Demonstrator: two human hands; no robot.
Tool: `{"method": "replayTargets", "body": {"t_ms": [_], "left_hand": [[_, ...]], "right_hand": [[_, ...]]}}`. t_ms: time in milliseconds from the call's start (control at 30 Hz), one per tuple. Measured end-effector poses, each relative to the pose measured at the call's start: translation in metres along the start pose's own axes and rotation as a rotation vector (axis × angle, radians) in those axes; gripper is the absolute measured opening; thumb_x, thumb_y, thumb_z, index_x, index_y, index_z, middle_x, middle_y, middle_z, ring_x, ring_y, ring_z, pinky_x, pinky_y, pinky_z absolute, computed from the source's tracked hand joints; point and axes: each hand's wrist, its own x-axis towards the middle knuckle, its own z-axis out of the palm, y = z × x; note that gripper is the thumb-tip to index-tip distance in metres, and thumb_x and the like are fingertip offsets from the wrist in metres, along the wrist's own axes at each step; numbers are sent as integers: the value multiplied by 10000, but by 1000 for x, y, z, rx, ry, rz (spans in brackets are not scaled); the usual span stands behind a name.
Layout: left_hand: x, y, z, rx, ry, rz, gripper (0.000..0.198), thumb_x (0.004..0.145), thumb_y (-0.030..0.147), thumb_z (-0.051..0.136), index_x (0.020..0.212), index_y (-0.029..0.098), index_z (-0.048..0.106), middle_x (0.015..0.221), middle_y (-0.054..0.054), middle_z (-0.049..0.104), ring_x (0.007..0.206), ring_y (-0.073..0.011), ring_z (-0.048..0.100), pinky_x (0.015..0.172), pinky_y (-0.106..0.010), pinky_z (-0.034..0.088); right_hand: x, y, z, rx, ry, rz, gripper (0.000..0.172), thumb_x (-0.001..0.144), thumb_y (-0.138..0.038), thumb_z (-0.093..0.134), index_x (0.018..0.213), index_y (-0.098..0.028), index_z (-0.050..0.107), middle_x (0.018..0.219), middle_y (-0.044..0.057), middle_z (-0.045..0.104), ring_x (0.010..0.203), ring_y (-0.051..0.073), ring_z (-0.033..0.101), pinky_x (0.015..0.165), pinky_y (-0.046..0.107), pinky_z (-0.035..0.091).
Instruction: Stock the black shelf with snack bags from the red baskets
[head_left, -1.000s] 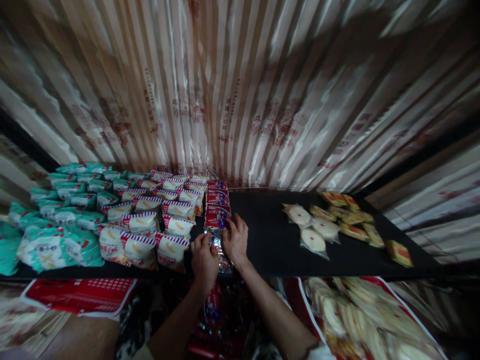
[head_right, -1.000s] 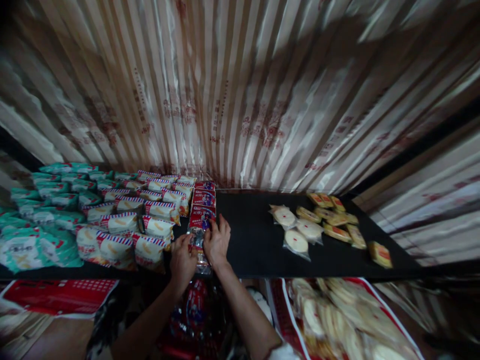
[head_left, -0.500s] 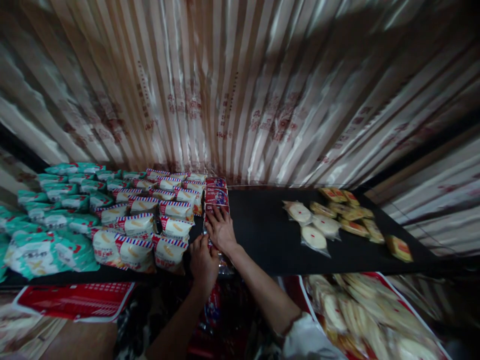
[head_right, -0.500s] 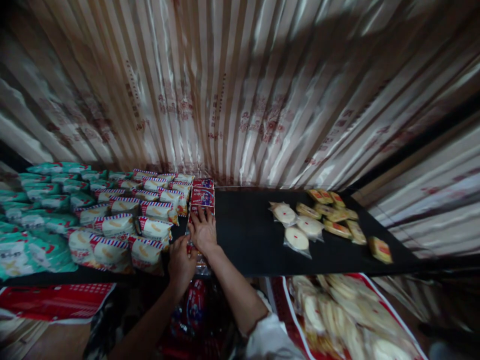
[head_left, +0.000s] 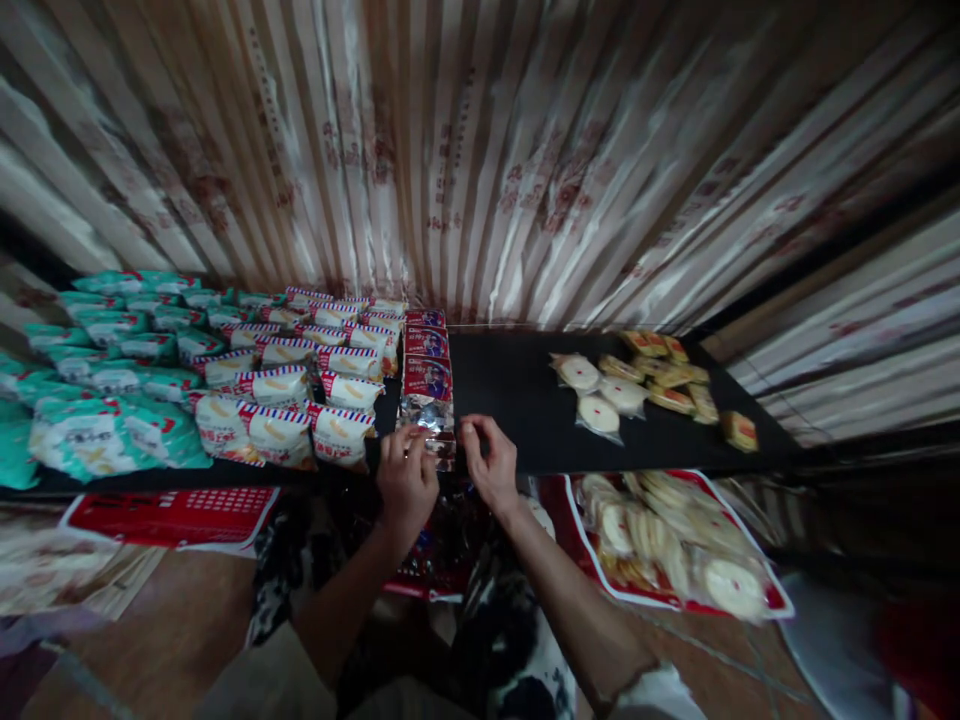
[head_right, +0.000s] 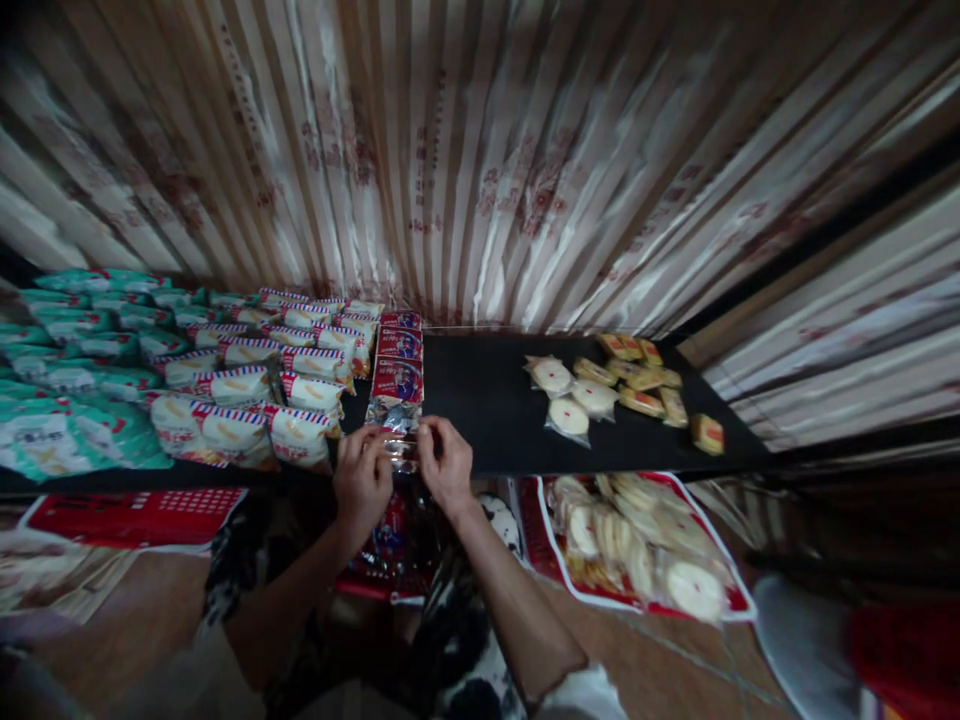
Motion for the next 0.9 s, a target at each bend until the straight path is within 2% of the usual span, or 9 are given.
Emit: {"method": "replayTargets", "body": {"t_ms": [133, 200, 267, 433, 567, 667, 767, 833, 900], "left_hand": [[-57, -3, -1, -227, -224, 129, 355, 812, 75, 354, 968, 210, 644, 988, -62, 627, 981, -175, 555, 912, -324, 447], [-84, -7, 5, -277, -331, 87, 351, 780, 50, 363, 926, 201, 643, 991, -61, 627, 975, -164, 574, 886, -299, 466], [-104, -11, 11, -284, -405, -40, 346, 766, 32, 358, 879, 197, 641, 999, -57, 626, 924, -146, 601, 843, -273, 486], [-119, -23, 12, -256, -458, -149, 336, 749, 13, 374, 833, 198, 642, 951, -43, 641, 896, -143, 621, 851, -274, 481], [-112, -36, 2, -236, -423, -182, 345, 744, 5, 373, 839, 190, 648, 921, -43, 652, 869, -145, 626, 844, -277, 480], [-107, -47, -2, -202, -423, -244, 354, 745, 16, 384, 902, 183, 654, 954, -56, 655, 895, -153, 626, 857, -284, 476], [-104, -56, -2, -160, -391, -295, 481, 690, 8, 421, 1090, 190, 615, 1108, -74, 627, 1045, -172, 585, 943, -307, 437], [-103, -60, -1, -150, -369, -264, 589, 626, 4, 457, 1171, 191, 579, 1213, -85, 587, 1161, -193, 518, 1013, -339, 387], [-102, -63, -2, -169, -370, -214, 563, 585, 35, 504, 1115, 186, 618, 1213, -94, 596, 1183, -221, 499, 1027, -373, 376]], "right_hand": [[-65, 23, -14, -289, -431, 129, 337, 917, -342, 371, 747, -190, 620, 671, 41, 665, 633, 151, 634, 614, 225, 441], [-83, 34, -8, -460, -669, 232, 228, 882, -240, 430, 836, -176, 644, 777, 85, 710, 719, 174, 674, 642, 233, 455], [-91, 44, 5, -591, -782, 342, 211, 828, -126, 467, 938, -140, 646, 838, 144, 721, 769, 205, 693, 660, 263, 479], [-87, 53, 33, -698, -761, 442, 235, 770, -67, 489, 921, -121, 660, 776, 175, 722, 764, 252, 705, 646, 350, 523], [-86, 45, 37, -681, -749, 384, 255, 752, -27, 486, 792, -177, 689, 783, 153, 729, 759, 248, 703, 646, 353, 526], [-90, 31, 30, -636, -776, 273, 260, 709, 15, 511, 724, -164, 699, 793, 169, 726, 780, 274, 697, 682, 368, 513], [-92, 13, 15, -579, -816, 164, 255, 689, 8, 539, 752, -165, 715, 790, 145, 728, 807, 268, 685, 731, 351, 494], [-88, 0, 0, -516, -837, 82, 270, 701, -24, 546, 816, -195, 721, 775, 103, 727, 813, 238, 674, 747, 315, 477], [-81, -14, -16, -427, -827, -22, 277, 719, -51, 536, 841, -221, 717, 747, 68, 715, 794, 209, 658, 731, 277, 458]]}}
